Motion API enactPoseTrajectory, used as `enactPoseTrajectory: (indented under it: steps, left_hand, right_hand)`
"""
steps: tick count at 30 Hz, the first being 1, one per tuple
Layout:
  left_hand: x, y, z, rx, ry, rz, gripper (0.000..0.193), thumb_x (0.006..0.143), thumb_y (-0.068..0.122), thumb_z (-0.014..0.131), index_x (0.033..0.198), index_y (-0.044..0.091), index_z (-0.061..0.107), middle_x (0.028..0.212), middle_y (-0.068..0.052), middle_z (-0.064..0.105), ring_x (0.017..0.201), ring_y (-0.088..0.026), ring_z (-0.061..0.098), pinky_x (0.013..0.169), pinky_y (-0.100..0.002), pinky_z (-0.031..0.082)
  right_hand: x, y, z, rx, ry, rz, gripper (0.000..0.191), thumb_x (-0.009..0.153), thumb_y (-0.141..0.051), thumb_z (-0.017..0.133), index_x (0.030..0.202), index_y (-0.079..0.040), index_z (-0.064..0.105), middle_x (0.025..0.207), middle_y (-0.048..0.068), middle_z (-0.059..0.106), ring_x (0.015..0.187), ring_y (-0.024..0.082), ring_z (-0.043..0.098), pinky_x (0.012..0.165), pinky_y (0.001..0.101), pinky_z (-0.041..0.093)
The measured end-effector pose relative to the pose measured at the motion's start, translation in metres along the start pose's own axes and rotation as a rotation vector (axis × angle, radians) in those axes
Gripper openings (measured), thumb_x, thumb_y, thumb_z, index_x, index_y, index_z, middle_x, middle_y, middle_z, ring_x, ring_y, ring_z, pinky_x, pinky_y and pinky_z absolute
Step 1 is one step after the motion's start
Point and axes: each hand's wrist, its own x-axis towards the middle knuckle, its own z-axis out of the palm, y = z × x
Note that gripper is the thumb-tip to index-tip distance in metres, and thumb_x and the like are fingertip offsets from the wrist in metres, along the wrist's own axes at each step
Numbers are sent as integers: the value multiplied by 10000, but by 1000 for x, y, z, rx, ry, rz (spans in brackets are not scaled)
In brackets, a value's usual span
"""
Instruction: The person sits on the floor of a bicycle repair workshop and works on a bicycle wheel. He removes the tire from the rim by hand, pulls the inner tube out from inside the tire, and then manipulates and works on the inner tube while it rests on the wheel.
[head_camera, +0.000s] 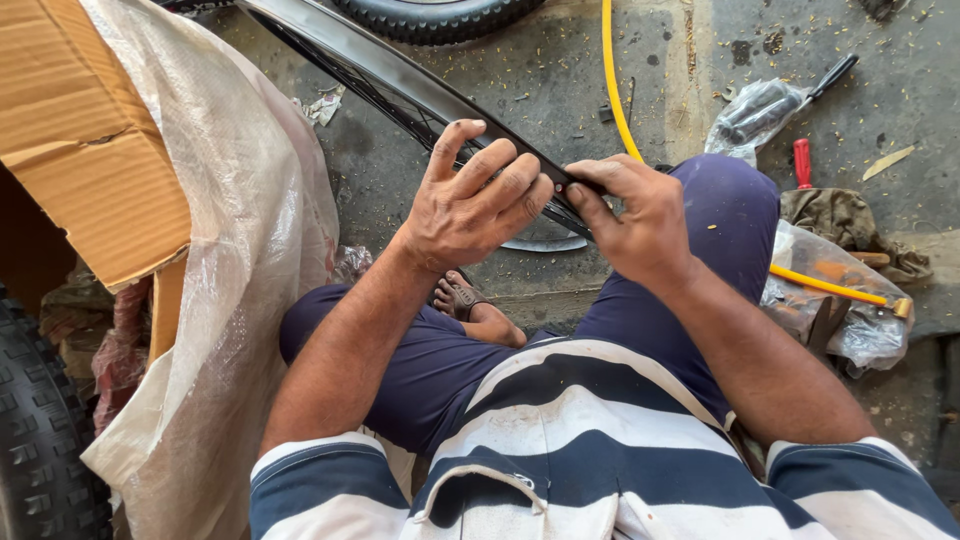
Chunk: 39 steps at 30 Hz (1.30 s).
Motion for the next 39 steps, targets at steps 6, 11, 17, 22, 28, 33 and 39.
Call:
enactPoseTrajectory:
  steps: [6, 11, 17, 22, 28, 33, 39]
  left_hand:
    - [0, 2, 2, 14, -29, 19, 223, 1034, 253, 702, 1241, 171, 700, 1182, 11, 601, 1190, -181, 556, 1183, -543, 358]
    - [0, 9, 4, 6, -13, 8, 149, 1039, 248, 712, 1182, 209, 696, 1147, 43, 595, 1164, -163, 560, 1171, -559, 318]
    - [-4, 3, 2, 47, -17, -26, 159, 1046, 218, 674, 1199, 185, 701, 1140, 38, 588, 1170, -161, 562, 1245, -574, 287]
    - [0, 2, -1, 63, 15, 32, 119, 1025, 192, 677, 1141, 171, 677, 1103, -1, 584, 1114, -177, 581, 1181, -543, 374]
    - [5, -22, -23, 4, 59, 59, 236, 951, 160, 736, 1163, 77, 678, 1125, -45, 585, 1127, -215, 595, 1131, -470, 511]
    - [8, -28, -30, -7, 49, 79, 282, 919, 148, 740, 1159, 12, 684, 1138, -83, 597, 1139, -252, 602, 1121, -474, 529]
    - [9, -24, -26, -28, 103, 23, 296, 899, 137, 751, 1159, 15, 682, 1126, -81, 583, 1113, -249, 600, 1098, -483, 541]
  right_hand:
    - [-2, 38, 8, 765, -70, 523, 189, 932, 16, 750, 1118, 21, 717, 1002, 62, 743, 894, 88, 690, 838, 243, 590]
    - [-11, 51, 9, 773, -92, 502, 180, 959, 0, 744, 1133, 17, 704, 1012, 60, 735, 920, 92, 680, 861, 245, 579]
    - [-32, 68, 4, 736, -171, 613, 207, 937, -103, 720, 1137, -50, 703, 984, -26, 710, 901, 38, 644, 829, 190, 536]
    - [-36, 68, 17, 684, -61, 612, 138, 970, -132, 772, 1015, -24, 699, 882, -22, 676, 790, 26, 582, 688, 189, 479]
    - [-18, 26, 12, 562, -52, 490, 182, 949, -173, 770, 1044, -43, 686, 887, -50, 668, 769, 1, 574, 672, 170, 481]
    - [1, -13, 7, 343, 73, 308, 218, 951, -161, 790, 1059, -8, 678, 916, 28, 632, 791, 90, 562, 693, 234, 473]
    - [4, -43, 2, -214, 126, -197, 187, 936, -95, 822, 1083, -24, 732, 986, 122, 694, 879, 266, 676, 772, 350, 542]
